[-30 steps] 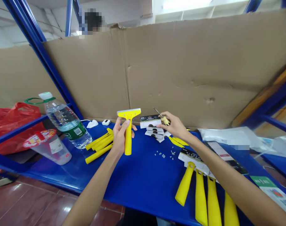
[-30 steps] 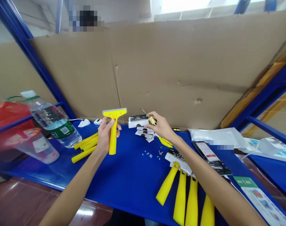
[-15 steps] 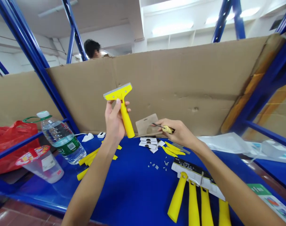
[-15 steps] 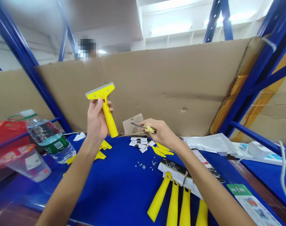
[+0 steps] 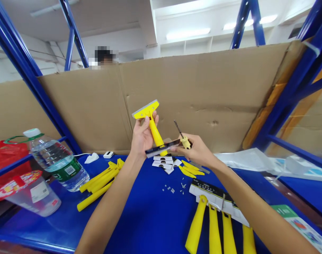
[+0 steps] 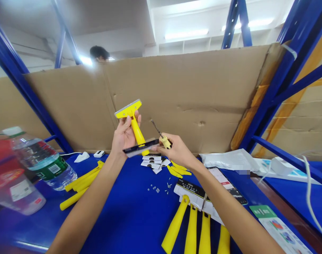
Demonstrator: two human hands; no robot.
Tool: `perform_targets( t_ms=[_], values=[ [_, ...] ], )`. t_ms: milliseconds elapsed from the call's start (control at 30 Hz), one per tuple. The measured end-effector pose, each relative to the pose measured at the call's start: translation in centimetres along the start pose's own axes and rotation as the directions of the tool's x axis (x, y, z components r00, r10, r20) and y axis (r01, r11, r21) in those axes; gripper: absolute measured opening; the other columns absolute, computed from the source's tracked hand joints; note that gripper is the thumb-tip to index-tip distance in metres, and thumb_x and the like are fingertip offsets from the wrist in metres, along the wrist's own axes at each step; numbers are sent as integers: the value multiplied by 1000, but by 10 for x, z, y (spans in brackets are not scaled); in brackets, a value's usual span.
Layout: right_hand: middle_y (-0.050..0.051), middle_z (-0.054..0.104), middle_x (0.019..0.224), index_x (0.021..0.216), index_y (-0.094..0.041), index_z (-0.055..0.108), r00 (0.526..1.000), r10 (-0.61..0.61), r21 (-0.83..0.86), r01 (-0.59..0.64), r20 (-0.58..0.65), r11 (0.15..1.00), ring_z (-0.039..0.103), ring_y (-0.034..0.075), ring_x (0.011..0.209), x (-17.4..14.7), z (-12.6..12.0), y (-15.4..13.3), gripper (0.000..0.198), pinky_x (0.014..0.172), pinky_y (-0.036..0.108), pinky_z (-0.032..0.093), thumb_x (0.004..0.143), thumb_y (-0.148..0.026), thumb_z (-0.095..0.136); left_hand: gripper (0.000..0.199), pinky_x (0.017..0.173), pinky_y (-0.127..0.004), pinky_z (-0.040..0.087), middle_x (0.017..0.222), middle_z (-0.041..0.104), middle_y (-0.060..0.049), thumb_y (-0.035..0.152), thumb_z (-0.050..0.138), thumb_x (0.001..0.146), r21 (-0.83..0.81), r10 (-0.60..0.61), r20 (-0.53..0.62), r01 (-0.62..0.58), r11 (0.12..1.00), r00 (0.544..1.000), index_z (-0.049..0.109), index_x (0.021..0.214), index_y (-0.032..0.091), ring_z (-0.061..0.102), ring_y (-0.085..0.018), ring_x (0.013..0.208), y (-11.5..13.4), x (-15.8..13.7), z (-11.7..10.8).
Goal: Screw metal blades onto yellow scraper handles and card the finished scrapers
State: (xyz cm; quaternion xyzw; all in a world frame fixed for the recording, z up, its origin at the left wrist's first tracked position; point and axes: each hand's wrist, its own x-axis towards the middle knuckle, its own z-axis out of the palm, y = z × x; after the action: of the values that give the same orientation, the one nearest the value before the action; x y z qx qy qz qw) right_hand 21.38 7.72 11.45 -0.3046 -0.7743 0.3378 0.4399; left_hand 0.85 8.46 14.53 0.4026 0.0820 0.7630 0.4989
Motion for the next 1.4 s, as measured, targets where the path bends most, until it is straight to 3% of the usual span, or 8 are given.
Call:
perform_targets(
  t_ms=[167, 367, 600, 900, 1067, 1167, 1267, 1400],
  values=[
    [-9, 48, 63, 78, -24, 48, 994, 81, 68, -76, -78, 995, 46, 9, 41, 2, 2, 2, 48, 40, 27, 35, 81, -51, 88, 30, 123, -42, 48, 129, 78, -8, 15, 83, 87, 121, -55, 27, 52, 991, 998, 65, 110, 22, 66, -25, 138, -4, -1, -2],
    [-9, 46, 60, 79, -24, 48, 983, 80, 99, -64, -165, 993, 47, 9, 38, 3, -4, 4, 49, 37, 26, 36, 82, -53, 88, 47, 99, -47, 62, 112, 83, -15, 34, 95, 76, 451, -234, 125, 155, 879, 964, 76, 115, 15, 79, -33, 109, -7, -4, -10],
    [-5, 54, 70, 80, -25, 48, 947, 75, 168, -22, -314, 985, 48, 8, 38, 5, -7, 5, 53, 33, 27, 39, 79, -59, 88, 29, 103, -44, 57, 99, 84, -10, 33, 96, 70, 688, -291, 232, 55, 723, 928, 86, 91, 17, 76, -32, 112, 0, 3, -20],
    [-3, 56, 71, 82, -25, 54, 847, 149, 259, -14, -510, 966, 46, 8, 39, 8, -11, 5, 49, 33, 29, 37, 75, -58, 90, 55, 94, -41, 62, 123, 77, -15, 69, 66, 96, 446, -238, 95, 173, 878, 967, 75, 116, 19, 72, -28, 116, -29, -16, -6],
    [-1, 64, 78, 83, -22, 62, 845, 169, 303, -9, -507, 953, 48, 9, 37, 9, -14, 6, 48, 32, 29, 34, 67, -53, 95, 46, 91, -37, 63, 127, 73, -12, 45, 88, 86, 438, -79, 49, 50, 897, 996, 66, 117, 20, 70, -25, 117, -49, -29, 4],
    [10, 77, 110, 86, -21, 61, 845, 147, 289, 9, -514, 957, 48, 6, 38, 8, -13, 2, 47, 32, 28, 35, 69, -51, 93, 45, 92, -36, 63, 129, 72, -12, 40, 88, 85, 473, -27, 62, -5, 881, 998, 67, 120, 19, 70, -25, 118, -49, -30, 5],
    [15, 70, 143, 87, -21, 59, 860, 99, 278, 51, -500, 959, 50, 5, 42, 7, -11, -1, 47, 32, 28, 38, 73, -52, 91, 46, 90, -35, 63, 132, 70, -12, 36, 88, 86, 486, 17, 69, -48, 873, 998, 68, 124, 20, 69, -24, 118, -43, -29, 6],
    [14, 66, 150, 100, -23, 61, 857, 30, 251, 118, -515, 961, 63, 10, 54, 6, -12, -3, 40, 33, 25, 40, 85, -53, 83, 52, 88, -33, 62, 123, 73, -9, 27, 90, 83, 433, 25, 23, -33, 901, 999, 65, 129, 23, 71, -21, 111, -35, -27, 8]
  ],
)
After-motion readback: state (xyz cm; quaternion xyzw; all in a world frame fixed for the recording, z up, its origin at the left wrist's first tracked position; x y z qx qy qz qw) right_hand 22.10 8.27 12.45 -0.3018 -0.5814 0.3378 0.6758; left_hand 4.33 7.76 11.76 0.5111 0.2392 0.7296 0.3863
